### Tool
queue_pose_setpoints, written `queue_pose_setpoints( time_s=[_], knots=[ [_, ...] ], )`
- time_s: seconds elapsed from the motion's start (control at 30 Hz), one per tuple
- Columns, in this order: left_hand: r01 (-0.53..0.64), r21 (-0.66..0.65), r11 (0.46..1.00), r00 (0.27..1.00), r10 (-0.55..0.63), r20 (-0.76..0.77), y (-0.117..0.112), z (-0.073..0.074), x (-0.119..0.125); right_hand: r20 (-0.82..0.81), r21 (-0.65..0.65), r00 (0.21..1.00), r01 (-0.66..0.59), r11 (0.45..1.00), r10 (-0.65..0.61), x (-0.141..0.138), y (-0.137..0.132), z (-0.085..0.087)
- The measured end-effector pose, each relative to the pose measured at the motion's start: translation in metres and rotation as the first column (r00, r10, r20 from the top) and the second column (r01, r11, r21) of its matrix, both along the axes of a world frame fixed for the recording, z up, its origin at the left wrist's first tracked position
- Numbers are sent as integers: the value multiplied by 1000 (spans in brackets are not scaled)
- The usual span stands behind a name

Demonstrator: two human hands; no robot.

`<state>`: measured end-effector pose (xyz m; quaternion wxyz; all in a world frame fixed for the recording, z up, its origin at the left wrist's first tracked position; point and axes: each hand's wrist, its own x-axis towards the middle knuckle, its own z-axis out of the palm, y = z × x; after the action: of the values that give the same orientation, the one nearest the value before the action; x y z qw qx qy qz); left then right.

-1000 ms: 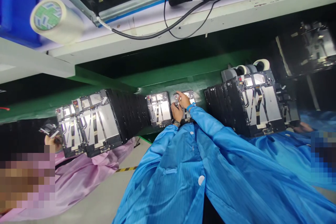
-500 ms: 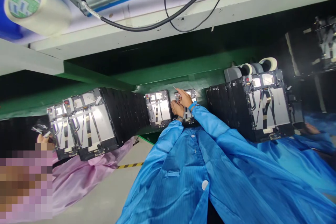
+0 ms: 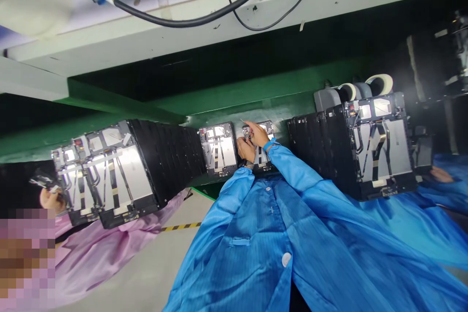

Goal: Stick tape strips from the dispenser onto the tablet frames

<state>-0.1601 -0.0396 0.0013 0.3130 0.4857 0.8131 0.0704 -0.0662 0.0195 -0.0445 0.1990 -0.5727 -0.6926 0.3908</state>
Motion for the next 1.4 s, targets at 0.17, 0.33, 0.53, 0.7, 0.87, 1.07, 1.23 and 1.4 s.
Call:
queue_pose_setpoints(
  time_s=[0.17,0.33,0.53,0.7,0.87,1.07,1.23,1.4],
  knots=[
    [-65,18,998,998,65,1,0,6,0,-56,69,998,-5,998,9,-3,0,-4],
    [-82,31,996,997,82,15,4,5,-2,-23,55,1000,-9,998,11,-4,-1,-4],
    [12,125,992,1000,-9,-22,-12,-2,0,-50,61,998,48,997,-45,-2,-7,-11],
    [368,133,920,925,-349,-149,-41,-6,-2,-43,89,999,22,996,-18,-1,-7,-11],
    [425,80,902,892,-402,-208,-45,-9,-8,-45,83,998,56,995,-52,-2,-10,-11],
    [463,79,883,874,-440,-204,-34,-8,-17,-66,110,991,120,987,-113,-7,-15,-14],
    [514,61,856,848,-496,-188,-25,-3,-28,-113,95,977,194,976,-183,-11,-16,-4],
    [557,13,830,822,-548,-155,-14,4,-35,-384,-140,801,440,887,-459,-19,-40,5]
  ],
)
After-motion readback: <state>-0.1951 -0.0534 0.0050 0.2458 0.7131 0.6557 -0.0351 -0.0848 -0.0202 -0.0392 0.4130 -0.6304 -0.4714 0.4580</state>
